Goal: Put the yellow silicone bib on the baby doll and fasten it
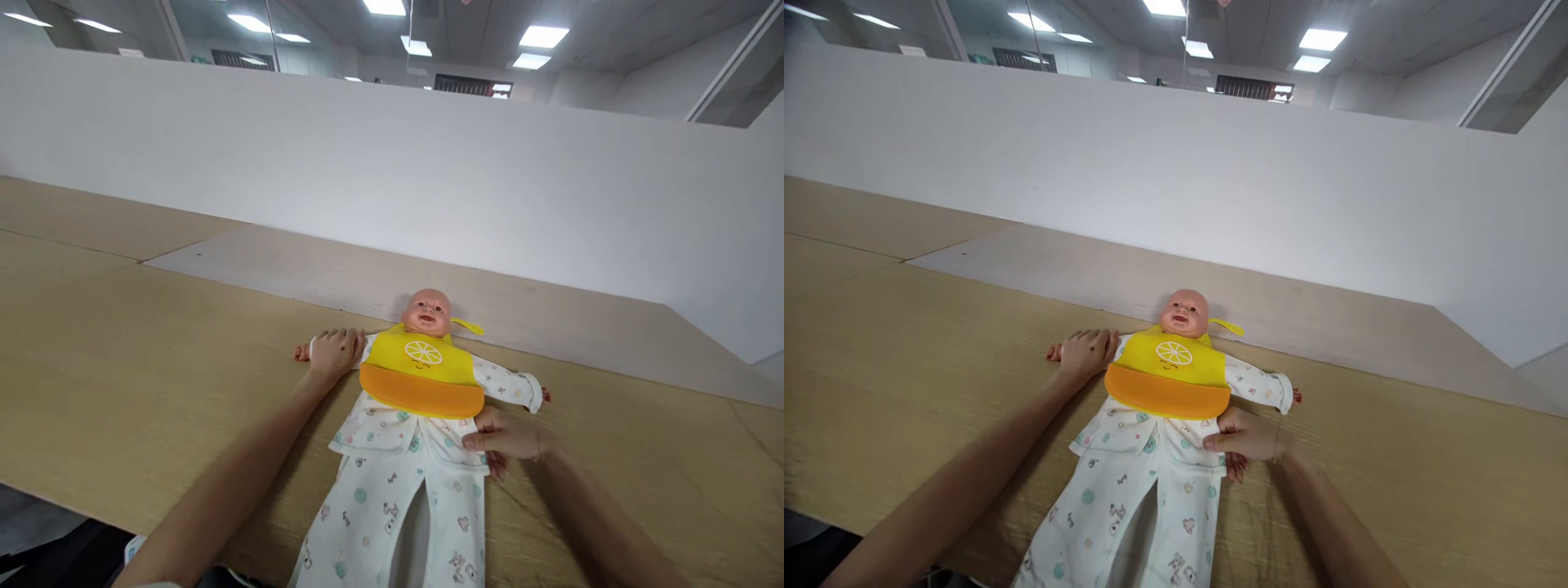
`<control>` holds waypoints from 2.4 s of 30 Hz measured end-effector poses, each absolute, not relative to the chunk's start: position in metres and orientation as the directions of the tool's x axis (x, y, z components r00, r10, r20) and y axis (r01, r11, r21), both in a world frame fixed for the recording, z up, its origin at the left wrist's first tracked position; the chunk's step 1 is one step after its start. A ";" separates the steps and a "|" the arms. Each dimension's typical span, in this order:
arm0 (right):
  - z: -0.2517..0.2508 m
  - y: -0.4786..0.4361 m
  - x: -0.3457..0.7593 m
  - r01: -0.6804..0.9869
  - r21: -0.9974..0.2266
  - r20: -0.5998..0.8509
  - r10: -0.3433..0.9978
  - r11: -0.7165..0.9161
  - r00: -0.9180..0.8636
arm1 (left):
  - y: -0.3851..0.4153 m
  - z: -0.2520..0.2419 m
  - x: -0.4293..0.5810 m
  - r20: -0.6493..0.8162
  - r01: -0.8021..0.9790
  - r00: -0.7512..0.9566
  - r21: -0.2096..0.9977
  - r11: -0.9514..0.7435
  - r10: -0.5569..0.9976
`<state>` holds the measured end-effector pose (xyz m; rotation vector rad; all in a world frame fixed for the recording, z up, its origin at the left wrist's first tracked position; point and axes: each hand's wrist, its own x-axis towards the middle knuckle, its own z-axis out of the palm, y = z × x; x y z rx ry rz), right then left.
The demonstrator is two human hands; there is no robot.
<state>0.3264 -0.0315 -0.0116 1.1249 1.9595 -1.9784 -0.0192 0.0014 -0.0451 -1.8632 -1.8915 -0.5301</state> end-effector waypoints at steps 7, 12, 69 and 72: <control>-0.007 -0.020 0.339 0.610 -0.784 -0.548 0.582 -0.109 -0.601 | 0.004 -0.049 -0.022 0.575 0.999 -0.018 -0.013 0.031 0.818; -0.016 -0.024 0.334 0.601 -0.797 -0.540 0.519 -0.063 -0.662 | -0.001 -0.043 -0.018 0.593 1.000 0.025 -0.028 -0.010 0.805; -0.023 -0.034 0.316 0.510 -0.860 -0.342 0.708 0.029 -0.618 | -0.015 -0.038 0.005 0.188 0.410 -0.263 0.910 -0.067 0.946; -0.023 -0.033 0.315 0.530 -0.847 -0.346 0.723 0.033 -0.598 | -0.016 -0.036 0.006 0.188 0.411 -0.274 0.910 -0.061 0.943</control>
